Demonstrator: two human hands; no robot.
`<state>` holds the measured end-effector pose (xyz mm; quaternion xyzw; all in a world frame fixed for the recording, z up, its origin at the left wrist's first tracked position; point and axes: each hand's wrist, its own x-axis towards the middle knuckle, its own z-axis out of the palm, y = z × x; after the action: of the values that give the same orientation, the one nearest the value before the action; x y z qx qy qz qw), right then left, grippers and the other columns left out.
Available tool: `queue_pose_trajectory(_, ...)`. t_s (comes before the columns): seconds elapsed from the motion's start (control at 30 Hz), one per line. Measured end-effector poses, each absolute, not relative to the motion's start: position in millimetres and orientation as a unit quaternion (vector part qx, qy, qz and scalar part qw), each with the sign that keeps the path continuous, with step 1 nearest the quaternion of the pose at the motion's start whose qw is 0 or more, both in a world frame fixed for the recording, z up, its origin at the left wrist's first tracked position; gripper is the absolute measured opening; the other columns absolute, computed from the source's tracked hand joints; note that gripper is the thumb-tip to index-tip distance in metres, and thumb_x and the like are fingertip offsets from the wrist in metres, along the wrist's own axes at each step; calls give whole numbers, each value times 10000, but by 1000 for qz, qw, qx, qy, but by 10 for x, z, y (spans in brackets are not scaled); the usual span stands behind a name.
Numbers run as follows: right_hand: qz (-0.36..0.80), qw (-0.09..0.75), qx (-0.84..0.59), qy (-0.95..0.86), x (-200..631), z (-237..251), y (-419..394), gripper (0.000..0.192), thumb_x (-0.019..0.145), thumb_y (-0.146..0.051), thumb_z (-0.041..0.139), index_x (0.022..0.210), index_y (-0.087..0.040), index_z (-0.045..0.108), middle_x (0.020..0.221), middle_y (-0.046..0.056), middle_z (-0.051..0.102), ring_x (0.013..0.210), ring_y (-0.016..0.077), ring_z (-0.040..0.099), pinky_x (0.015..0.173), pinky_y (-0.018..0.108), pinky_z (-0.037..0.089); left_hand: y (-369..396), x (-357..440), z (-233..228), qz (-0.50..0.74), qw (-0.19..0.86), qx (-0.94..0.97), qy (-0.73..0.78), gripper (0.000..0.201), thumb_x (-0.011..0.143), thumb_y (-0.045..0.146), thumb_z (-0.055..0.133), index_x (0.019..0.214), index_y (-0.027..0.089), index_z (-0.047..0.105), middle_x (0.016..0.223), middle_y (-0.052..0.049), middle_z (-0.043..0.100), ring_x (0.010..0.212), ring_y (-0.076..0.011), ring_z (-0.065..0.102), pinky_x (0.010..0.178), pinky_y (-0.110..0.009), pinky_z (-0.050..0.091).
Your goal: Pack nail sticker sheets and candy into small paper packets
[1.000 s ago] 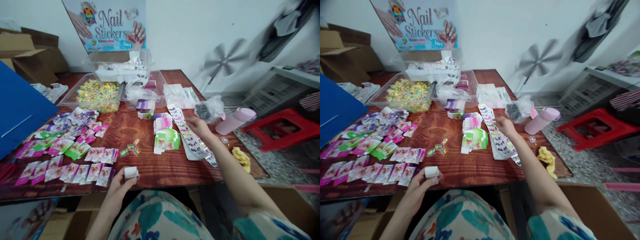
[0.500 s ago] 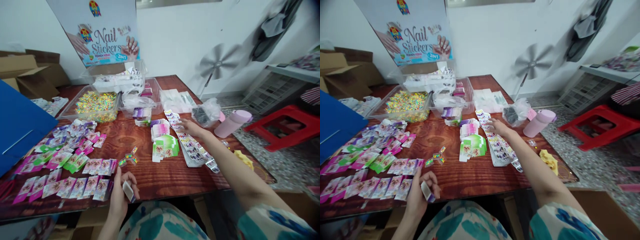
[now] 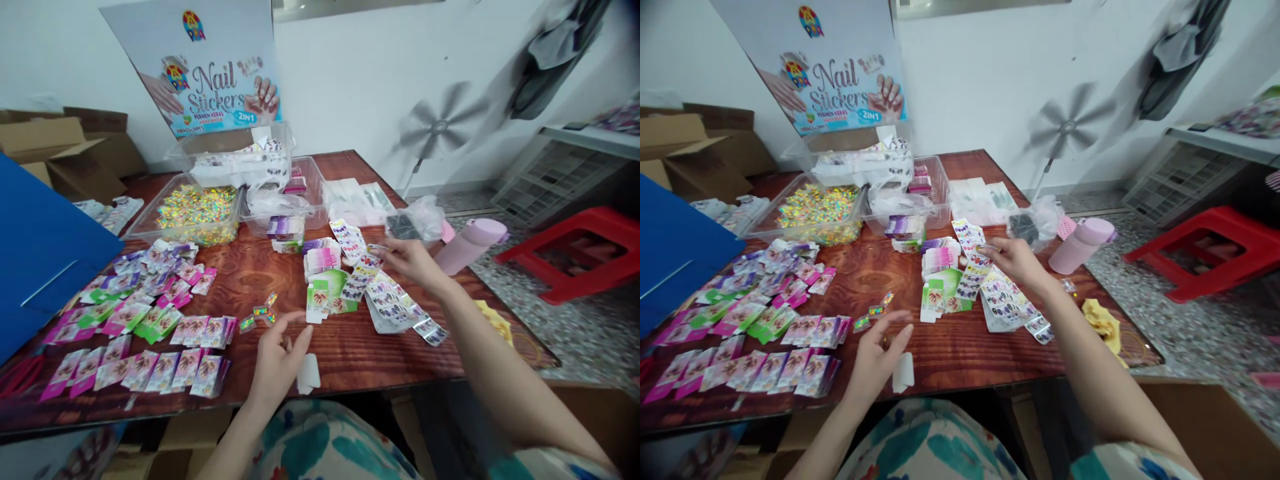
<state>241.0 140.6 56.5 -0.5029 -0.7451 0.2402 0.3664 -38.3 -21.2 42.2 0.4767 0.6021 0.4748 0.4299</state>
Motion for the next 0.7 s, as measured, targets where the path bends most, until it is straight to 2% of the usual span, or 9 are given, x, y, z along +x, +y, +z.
queue_pose_trajectory(0.07, 310, 332, -438, -776, 2261, 794, 1150, 410, 845, -569, 590, 801, -181, 715, 710, 30, 688, 671, 176, 609, 616, 283, 481, -132, -292, 469, 463, 424, 515, 583, 545, 717, 390, 739, 1240, 297, 615, 1246, -51, 647, 476, -71, 452, 460, -237, 368)
queue_pose_trajectory(0.13, 372, 312, -382, -786, 2053, 911, 950, 398, 858, -548, 587, 842, -174, 725, 731, 31, 705, 655, 167, 623, 576, 260, 480, -55, -190, 483, 452, 457, 540, 544, 648, 714, 390, 749, 1324, 287, 557, 1296, -68, 621, 505, -77, 481, 481, -233, 391)
queue_pose_trajectory(0.23, 334, 341, -352, -805, 1755, 864, 769, 348, 903, -471, 569, 900, -165, 735, 778, 52, 724, 677, 167, 649, 606, 257, 501, 22, -87, 458, 446, 550, 523, 474, 460, 775, 438, 687, 1142, 162, 693, 1056, -95, 723, 688, -155, 603, 616, -247, 465)
queue_pose_trajectory(0.33, 226, 372, -330, -838, 1598, 692, 649, 297, 955, -381, 512, 1002, -180, 726, 853, 83, 714, 753, 175, 671, 683, 275, 528, 32, -121, 426, 466, 596, 462, 463, 412, 768, 483, 686, 939, 112, 741, 812, -64, 728, 687, -157, 602, 637, -245, 463)
queue_pose_trajectory(0.47, 238, 320, -275, -875, 1565, 496, 496, 325, 961, -345, 505, 1229, -222, 641, 1103, 115, 685, 989, 212, 676, 803, 308, 556, -5, -294, 415, 452, 633, 425, 462, 405, 731, 478, 731, 929, 124, 736, 762, -30, 701, 611, -109, 559, 579, -211, 425)
queue_pose_trajectory(0.53, 266, 329, -267, -866, 1557, 425, 447, 316, 954, -326, 524, 1234, -239, 641, 1083, 98, 701, 966, 206, 684, 796, 306, 561, -16, -352, 403, 442, 646, 417, 462, 407, 720, 480, 742, 925, 129, 730, 757, -24, 692, 606, -100, 552, 574, -205, 419)
queue_pose_trajectory(0.63, 298, 390, -301, -818, 1537, 365, 431, 253, 952, -272, 531, 1143, -237, 693, 948, 67, 730, 833, 178, 695, 743, 282, 562, -26, -374, 357, 414, 662, 398, 482, 424, 672, 506, 769, 833, 117, 715, 691, -8, 660, 563, -85, 523, 535, -194, 389)
queue_pose_trajectory(0.7, 307, 400, -304, -808, 1543, 365, 444, 244, 950, -258, 536, 1128, -235, 702, 942, 62, 726, 834, 174, 691, 750, 277, 560, -36, -380, 315, 401, 677, 366, 496, 441, 639, 525, 781, 786, 116, 706, 654, 2, 641, 536, -79, 511, 519, -194, 377)
